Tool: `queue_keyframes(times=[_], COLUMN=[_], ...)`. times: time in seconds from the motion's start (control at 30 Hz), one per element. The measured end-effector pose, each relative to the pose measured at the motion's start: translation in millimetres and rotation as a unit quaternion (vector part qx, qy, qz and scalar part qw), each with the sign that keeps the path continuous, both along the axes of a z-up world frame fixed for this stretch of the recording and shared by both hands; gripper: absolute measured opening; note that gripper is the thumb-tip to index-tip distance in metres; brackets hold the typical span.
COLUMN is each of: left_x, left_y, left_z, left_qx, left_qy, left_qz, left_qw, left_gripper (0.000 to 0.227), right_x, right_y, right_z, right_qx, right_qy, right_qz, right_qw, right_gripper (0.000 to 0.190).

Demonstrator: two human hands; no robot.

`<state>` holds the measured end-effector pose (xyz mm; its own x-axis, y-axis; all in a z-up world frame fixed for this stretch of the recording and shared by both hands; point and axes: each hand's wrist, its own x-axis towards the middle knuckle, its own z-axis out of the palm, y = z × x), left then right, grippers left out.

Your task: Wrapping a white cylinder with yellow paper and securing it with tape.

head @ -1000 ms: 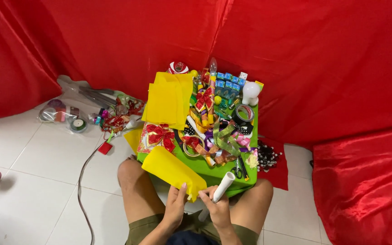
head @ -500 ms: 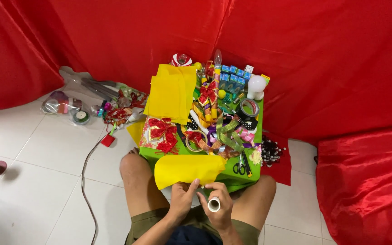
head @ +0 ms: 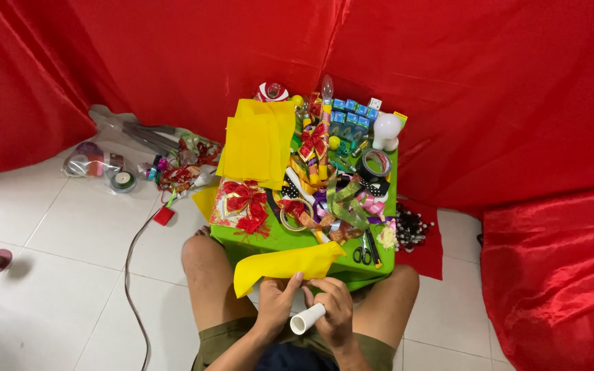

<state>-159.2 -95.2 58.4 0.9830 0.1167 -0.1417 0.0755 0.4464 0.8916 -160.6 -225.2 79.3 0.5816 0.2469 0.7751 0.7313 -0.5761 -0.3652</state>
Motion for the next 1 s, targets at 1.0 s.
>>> queue_keyframes(times=[1.0], left_x=[43.5], left_y=[45.8], left_z=[-41.8], left_qx=[0.169], left_qy=[0.076], left_qz=[-0.044], left_qw=[0.982], left_gripper=[0.04], right_x=[45.6], right_y=[-91.1], right_z=[-74.1], right_qx=[0.325], right_qy=[0.319], right_qz=[-0.127], right_qw=[0.881], right_gripper=[0.033])
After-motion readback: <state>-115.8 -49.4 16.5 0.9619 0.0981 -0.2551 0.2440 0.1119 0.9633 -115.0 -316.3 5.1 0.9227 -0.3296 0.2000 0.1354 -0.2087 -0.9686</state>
